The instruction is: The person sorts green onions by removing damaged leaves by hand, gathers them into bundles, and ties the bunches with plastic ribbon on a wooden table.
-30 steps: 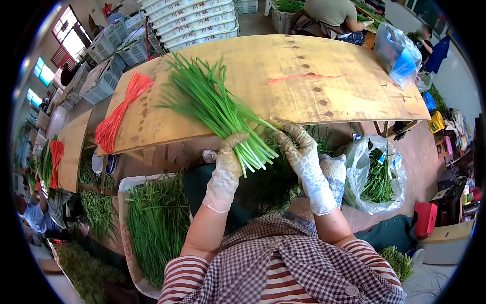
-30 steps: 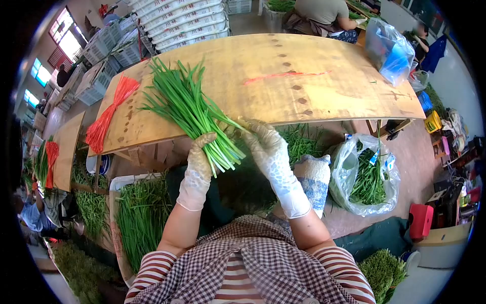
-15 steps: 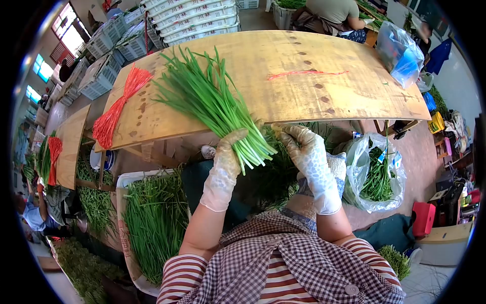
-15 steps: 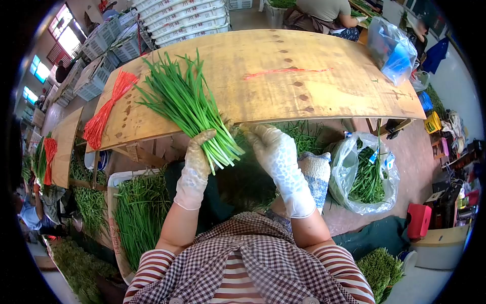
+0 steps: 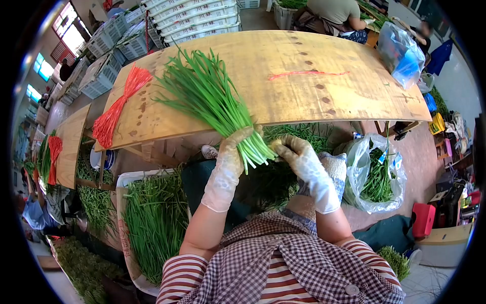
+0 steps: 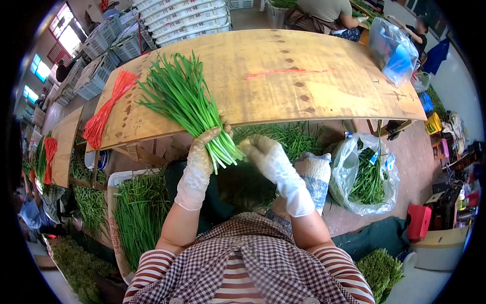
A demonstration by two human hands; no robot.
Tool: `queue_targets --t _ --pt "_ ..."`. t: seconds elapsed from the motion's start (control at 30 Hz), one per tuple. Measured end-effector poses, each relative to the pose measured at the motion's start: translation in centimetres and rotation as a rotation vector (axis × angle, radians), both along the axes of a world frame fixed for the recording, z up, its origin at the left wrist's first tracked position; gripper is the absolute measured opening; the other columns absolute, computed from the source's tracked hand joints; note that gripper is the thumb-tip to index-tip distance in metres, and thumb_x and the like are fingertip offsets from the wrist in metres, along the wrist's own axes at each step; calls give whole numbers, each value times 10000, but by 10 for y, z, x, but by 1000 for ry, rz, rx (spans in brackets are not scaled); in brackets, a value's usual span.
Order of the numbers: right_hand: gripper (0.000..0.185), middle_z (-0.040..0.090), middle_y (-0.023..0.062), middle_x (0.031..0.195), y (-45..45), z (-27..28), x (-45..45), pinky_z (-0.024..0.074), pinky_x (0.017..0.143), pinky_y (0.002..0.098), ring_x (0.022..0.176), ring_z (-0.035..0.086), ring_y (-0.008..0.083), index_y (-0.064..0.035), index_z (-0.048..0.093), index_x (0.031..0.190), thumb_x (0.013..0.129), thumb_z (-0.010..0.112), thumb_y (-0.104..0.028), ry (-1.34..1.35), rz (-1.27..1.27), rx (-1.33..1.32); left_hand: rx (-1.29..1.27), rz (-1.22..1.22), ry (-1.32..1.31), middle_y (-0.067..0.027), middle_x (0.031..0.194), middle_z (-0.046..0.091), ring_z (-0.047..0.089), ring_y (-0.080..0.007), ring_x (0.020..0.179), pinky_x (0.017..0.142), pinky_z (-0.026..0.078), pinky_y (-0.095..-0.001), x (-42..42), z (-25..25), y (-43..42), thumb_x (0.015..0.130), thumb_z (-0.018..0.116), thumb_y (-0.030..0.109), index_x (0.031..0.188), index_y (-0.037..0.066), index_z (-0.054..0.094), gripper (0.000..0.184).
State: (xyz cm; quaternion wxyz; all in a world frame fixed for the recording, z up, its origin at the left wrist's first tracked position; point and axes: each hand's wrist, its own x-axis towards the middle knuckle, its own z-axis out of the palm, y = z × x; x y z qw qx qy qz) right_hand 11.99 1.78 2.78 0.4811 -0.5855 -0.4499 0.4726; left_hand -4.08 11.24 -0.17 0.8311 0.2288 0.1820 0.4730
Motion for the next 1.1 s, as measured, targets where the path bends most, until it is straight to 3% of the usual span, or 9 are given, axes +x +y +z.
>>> queue_targets --t 0.1,0.17,0.23,0.43,0.63,0.67,0.77,0.97,1.1 --pt "184 658 52 807 -19 36 15 482 649 243 672 587 105 11 668 930 911 607 -163 493 223 83 -17 13 15 -138 1060 602 605 -241 922 862 513 -358 -4 7 2 806 599 -31 1287 -15 469 499" --pt "177 663 39 810 -21 43 14 476 637 241 670 594 106 1 686 879 894 633 -167 270 103 141 -23 30 52 -139 1052 606 609 -245 914 862 515 -359 -5 -2 5 802 604 -33 1281 -22 470 497" --pt "169 683 71 830 -11 36 -1 508 661 307 689 647 220 -84 714 908 818 693 -225 -525 -111 416 4 48 73 -139 1059 607 610 -250 926 863 516 -365 -2 -7 6 806 609 -26 1281 -26 468 495" --pt "220 637 97 767 4 14 -21 497 586 397 683 637 289 -125 708 903 758 704 -290 -963 -120 418 -49 91 55 -132 1018 637 654 -260 870 747 564 -352 7 7 -1 771 671 -43 1144 -29 552 392" --pt "226 654 151 785 9 4 -18 512 652 411 716 639 343 -58 685 894 809 669 -267 -633 -120 248 112 115 175 -127 1011 633 652 -244 883 795 556 -337 4 13 -3 730 663 -88 1171 -37 532 463" --pt "198 651 102 743 11 -1 -17 499 620 293 649 605 145 5 672 938 848 694 -170 -634 -144 242 125 112 168 -126 1003 634 653 -241 879 797 556 -337 3 14 -4 724 663 -91 1172 -38 530 470" --pt "179 655 137 755 12 -4 -20 511 652 339 673 643 243 -18 631 898 868 641 -194 -289 -173 230 126 34 130 -130 988 633 653 -242 865 785 560 -341 1 14 -3 717 652 -96 1149 -40 535 451" --pt "155 652 32 827 -22 9 -13 499 738 272 761 588 102 -14 605 947 937 589 -168 305 58 259 2 77 163 -149 979 629 653 -247 851 757 569 -359 -14 7 14 709 630 -111 1095 -45 545 401" --pt "155 673 78 775 -41 -64 27 524 636 290 670 657 163 -11 626 906 917 602 -164 -269 145 -64 165 106 205 -126 995 618 645 -203 797 730 566 -313 -37 18 19 716 625 -62 1176 -29 525 472"
